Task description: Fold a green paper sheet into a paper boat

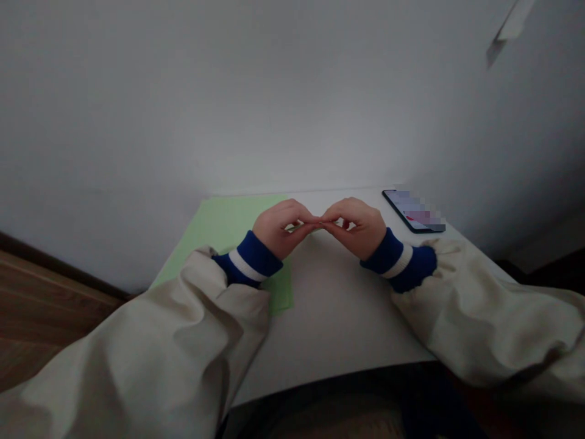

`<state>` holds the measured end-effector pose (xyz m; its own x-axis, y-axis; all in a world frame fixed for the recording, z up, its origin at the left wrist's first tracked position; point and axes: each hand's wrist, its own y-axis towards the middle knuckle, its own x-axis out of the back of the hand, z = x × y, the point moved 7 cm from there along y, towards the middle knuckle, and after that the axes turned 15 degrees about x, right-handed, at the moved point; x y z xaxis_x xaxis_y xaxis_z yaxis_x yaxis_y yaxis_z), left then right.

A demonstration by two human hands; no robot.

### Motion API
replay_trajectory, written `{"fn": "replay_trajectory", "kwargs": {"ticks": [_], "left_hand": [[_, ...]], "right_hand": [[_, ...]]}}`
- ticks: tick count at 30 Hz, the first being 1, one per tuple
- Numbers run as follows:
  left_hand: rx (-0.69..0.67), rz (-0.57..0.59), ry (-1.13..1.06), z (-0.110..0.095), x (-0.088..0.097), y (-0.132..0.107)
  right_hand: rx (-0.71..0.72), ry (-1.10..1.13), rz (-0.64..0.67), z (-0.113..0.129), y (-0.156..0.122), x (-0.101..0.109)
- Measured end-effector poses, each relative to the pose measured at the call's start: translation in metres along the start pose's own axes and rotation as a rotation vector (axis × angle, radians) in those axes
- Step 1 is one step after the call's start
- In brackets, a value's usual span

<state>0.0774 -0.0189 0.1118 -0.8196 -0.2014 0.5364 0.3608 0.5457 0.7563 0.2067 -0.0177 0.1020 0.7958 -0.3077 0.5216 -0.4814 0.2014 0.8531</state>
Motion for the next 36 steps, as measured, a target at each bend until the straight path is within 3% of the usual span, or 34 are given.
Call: {"fn": "replay_trajectory", "kwargs": {"ticks": [16,36], "left_hand": [[0.056,-0.004,-0.026,0.0061,-0.0001,0.0000],[-0.008,0.020,0.001,0.0047,-0.0024,-0.0005]], "right_hand": [[-0.032,0.057,-0.010,0.0008,-0.0009,0.0000],[-0.055,0.122,-0.035,0.0011,-0.0013,-0.0012]]}}
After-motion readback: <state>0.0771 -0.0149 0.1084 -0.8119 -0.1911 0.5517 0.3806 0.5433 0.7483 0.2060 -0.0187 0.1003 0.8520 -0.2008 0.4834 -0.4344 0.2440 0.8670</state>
